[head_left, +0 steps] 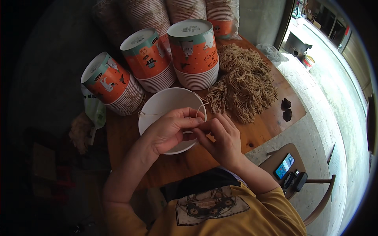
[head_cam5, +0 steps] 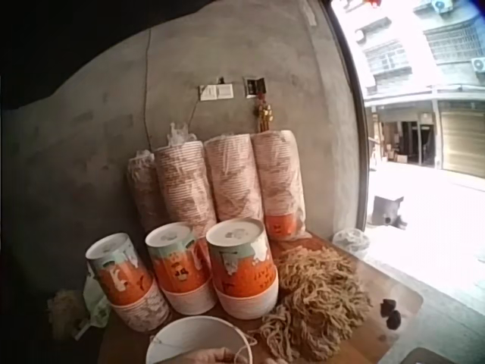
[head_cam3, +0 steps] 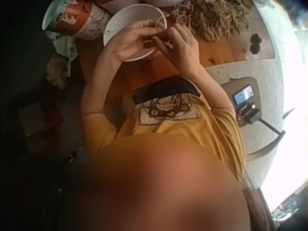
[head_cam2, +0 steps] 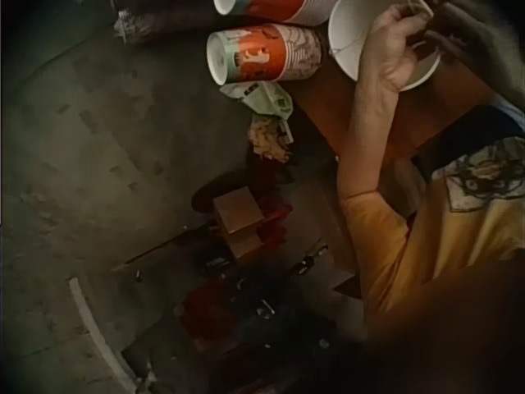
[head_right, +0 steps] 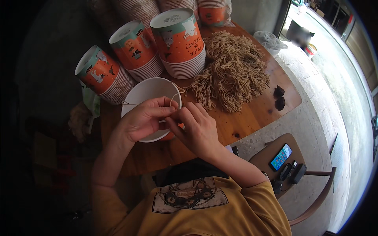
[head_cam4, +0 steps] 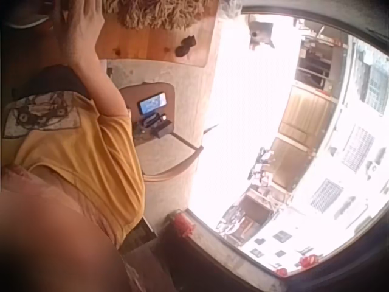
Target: Tying thin brown cords into small bundles and placing them into decorated paper cups.
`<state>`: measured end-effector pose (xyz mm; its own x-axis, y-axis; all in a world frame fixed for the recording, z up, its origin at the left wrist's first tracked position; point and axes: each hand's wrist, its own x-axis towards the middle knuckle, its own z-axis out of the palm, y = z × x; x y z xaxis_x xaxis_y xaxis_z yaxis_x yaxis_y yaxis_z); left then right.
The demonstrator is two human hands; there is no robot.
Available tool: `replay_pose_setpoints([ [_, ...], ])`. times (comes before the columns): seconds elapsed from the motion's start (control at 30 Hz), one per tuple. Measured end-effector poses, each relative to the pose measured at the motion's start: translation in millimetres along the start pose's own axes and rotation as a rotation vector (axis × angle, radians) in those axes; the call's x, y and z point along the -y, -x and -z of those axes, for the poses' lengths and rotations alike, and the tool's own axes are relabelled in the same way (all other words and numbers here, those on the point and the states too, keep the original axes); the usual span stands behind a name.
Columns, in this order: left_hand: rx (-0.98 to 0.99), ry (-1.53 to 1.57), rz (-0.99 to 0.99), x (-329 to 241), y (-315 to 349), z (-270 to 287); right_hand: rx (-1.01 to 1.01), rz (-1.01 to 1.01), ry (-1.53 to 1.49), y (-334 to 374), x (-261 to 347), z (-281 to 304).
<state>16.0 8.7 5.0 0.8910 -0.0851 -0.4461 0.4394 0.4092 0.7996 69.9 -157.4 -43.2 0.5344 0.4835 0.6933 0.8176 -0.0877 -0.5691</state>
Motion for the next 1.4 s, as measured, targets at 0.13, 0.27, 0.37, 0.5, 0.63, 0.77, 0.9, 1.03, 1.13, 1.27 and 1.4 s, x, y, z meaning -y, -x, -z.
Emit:
replay_pose_setpoints([
  [0.13, 0.02, -0.01, -0.021, 2, -1, 4, 0.071, 0.056, -0.036, -4, -7, 9],
  [0.27, 0.015, -0.065, -0.045, 1, -1, 2, 0.057, 0.015, -0.139, -13, -17, 27],
  [0.37, 0.004, -0.081, -0.088, 2, 0, -1, 0.125, 0.164, -0.015, -37, -23, 36],
  [0.5, -0.021, -0.134, -0.16, 2, 0, -8, 0.263, 0.384, 0.164, -58, -22, 35],
  [0.63, -0.105, -0.149, -0.207, 4, 2, -15, 0.347, 0.518, 0.172, -65, -28, 34],
  [0.77, -0.104, -0.163, -0.225, 4, 3, -17, 0.38, 0.52, 0.108, -69, -31, 38],
  [0.9, -0.114, -0.205, -0.237, 4, 7, -22, 0.37, 0.46, 0.031, -67, -31, 43],
  [1.03, -0.122, -0.332, -0.281, 6, 8, -24, 0.388, 0.386, -0.035, -57, -38, 48],
  [1.13, -0.139, -0.399, -0.291, 6, 8, -23, 0.432, 0.278, -0.124, -52, -40, 49],
  [1.27, -0.143, -0.472, -0.326, 7, 8, -21, 0.402, 0.196, -0.385, -41, -49, 35],
  [1.4, -0.145, -0.473, -0.328, 5, 9, -25, 0.382, 0.085, -0.657, -36, -50, 29],
])
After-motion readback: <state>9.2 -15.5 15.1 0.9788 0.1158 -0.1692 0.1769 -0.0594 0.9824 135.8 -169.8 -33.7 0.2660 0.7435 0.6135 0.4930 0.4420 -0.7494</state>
